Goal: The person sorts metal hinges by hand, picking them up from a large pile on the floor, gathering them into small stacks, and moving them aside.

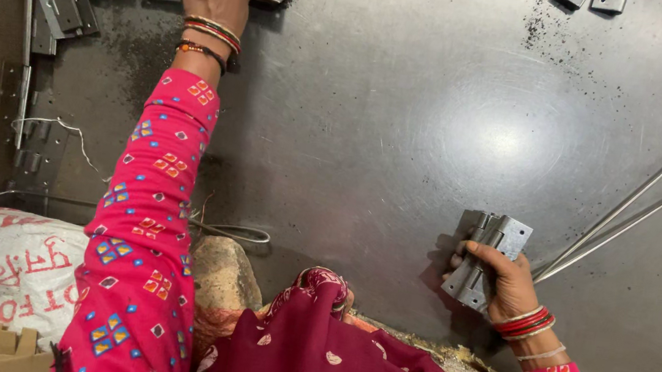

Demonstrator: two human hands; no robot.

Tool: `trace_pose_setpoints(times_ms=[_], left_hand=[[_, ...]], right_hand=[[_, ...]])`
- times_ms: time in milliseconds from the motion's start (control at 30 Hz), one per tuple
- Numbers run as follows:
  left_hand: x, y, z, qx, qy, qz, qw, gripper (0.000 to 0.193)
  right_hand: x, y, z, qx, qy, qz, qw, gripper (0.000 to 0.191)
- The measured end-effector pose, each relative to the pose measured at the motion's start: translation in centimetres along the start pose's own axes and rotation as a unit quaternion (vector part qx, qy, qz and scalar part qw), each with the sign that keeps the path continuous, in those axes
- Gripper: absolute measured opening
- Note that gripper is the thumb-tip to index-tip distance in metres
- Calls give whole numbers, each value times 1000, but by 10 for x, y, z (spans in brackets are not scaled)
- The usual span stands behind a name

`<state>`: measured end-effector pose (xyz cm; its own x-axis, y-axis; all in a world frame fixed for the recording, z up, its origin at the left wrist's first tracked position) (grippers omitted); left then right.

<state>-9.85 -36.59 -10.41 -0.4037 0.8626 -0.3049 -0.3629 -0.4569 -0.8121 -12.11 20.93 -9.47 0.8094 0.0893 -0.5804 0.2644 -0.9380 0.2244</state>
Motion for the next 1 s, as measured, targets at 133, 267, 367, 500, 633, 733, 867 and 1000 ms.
trace_pose_setpoints(times_ms=[133,267,367,500,633,733,867,1000], left_hand=[[18,-23,-11,99,-182,-270,940,25],[57,-66,-42,176,-305,-490,797,31],[80,-86,-53,41,-328,-508,795,27],[118,-113,-46,-20,-344,-610,714,24],[219,-178,-57,-220,-314,-749,541,27],[286,-218,-75,-324,-206,-794,471,20],[292,-198,-68,-70,-82,-671,734,19],[246,-93,21,-36,-119,-547,828,14]], right_hand=[[0,1,-1,-2,-3,3,1000,19],[0,1,-1,-10,-6,10,1000,19],[1,1,-2,-24,-5,34,999,19],[2,1,-3,-19,-18,40,999,25],[2,-1,-5,-46,-25,75,996,33],[3,-6,-4,-39,-32,68,996,36],[6,-12,-1,-22,-46,17,999,34],[7,-11,3,-14,-3,-4,1000,27]])
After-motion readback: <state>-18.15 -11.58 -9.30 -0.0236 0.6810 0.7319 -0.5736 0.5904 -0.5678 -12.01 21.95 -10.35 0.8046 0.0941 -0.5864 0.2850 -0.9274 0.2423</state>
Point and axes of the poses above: each hand's wrist, its own z-axis towards the middle knuckle, its own y-axis out of the palm, x = y × z, the point moved 1 cm from there along z, towards the middle knuckle, and after that the axes turned 2 degrees about x, right-handed, at the moved point
